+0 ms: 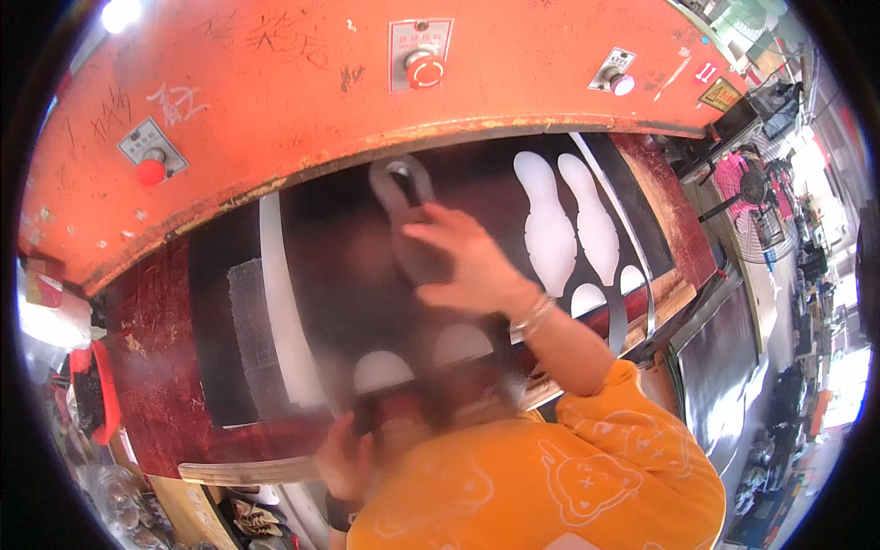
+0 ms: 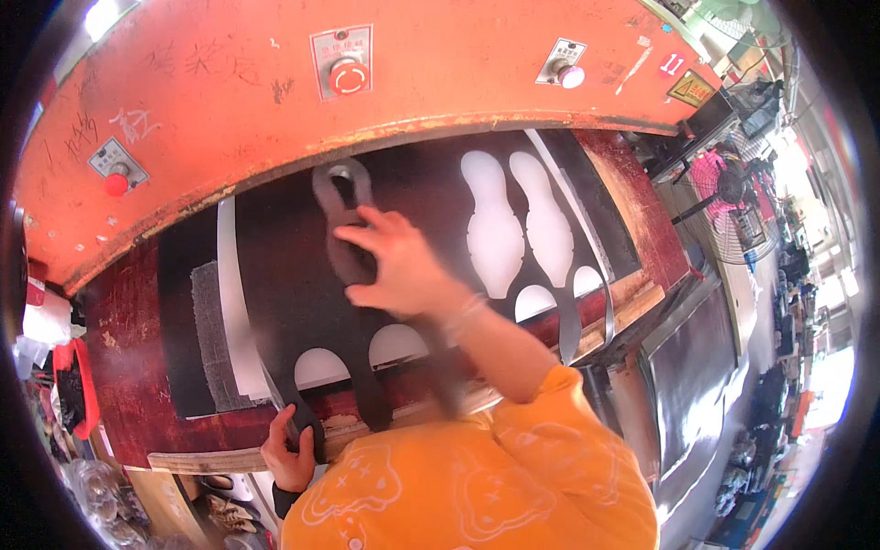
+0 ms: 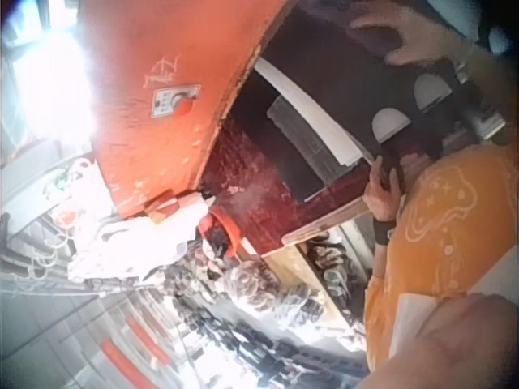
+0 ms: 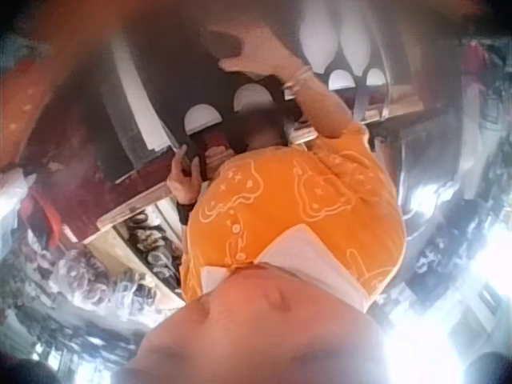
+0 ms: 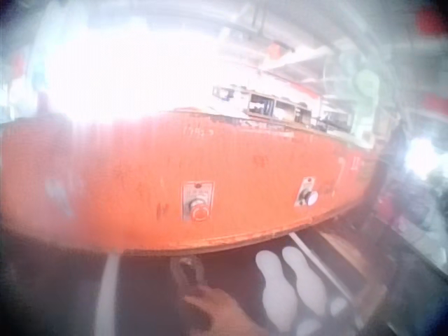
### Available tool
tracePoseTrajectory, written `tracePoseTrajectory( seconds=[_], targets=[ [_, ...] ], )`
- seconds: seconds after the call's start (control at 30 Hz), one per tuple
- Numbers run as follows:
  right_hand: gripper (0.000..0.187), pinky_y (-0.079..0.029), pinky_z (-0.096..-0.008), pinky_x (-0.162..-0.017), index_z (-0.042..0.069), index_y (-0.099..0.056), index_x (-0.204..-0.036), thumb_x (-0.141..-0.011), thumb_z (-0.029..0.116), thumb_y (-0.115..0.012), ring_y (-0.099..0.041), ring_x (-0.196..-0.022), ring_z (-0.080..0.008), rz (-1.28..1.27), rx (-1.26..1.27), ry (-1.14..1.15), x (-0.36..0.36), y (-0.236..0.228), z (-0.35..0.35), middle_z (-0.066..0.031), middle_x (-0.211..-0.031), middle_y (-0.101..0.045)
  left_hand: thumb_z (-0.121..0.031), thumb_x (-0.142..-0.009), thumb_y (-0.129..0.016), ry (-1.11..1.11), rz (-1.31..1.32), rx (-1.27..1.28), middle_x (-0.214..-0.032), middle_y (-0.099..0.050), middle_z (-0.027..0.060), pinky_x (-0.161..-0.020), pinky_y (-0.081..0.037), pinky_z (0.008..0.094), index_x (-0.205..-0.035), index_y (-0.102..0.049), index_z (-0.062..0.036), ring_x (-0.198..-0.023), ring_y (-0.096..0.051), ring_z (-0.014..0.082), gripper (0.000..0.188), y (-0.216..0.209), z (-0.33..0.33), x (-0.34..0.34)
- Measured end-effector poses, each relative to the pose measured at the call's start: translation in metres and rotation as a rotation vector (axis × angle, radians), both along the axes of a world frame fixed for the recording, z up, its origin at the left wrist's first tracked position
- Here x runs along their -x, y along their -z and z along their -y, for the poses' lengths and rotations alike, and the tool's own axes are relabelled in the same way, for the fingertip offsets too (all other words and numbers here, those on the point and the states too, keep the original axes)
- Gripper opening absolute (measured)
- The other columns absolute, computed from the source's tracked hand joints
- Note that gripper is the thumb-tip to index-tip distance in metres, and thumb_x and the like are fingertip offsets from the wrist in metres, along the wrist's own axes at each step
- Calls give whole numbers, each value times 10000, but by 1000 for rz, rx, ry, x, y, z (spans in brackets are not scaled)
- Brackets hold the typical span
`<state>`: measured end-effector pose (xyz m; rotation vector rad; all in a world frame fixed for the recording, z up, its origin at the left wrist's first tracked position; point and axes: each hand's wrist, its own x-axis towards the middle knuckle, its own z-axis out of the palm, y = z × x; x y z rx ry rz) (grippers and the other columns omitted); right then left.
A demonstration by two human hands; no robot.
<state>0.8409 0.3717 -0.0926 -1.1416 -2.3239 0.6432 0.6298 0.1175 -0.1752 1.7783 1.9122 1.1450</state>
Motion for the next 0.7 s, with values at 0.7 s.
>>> tracePoseTrajectory(
  seconds=[0.7],
  targets=[
    [628, -191, -466, -1081, -36, -274, -1370, -878, 227, -562, -255, -1308, -391, -517, -915, 698, -122, -34, -157, -260, -1395, -291, -41, -758, -655, 11, -65, 27, -914, -645, 149, -510, -431, 273, -1116, -577, -5, -565, -563, 169, 368, -1, -82, 30]
  ],
)
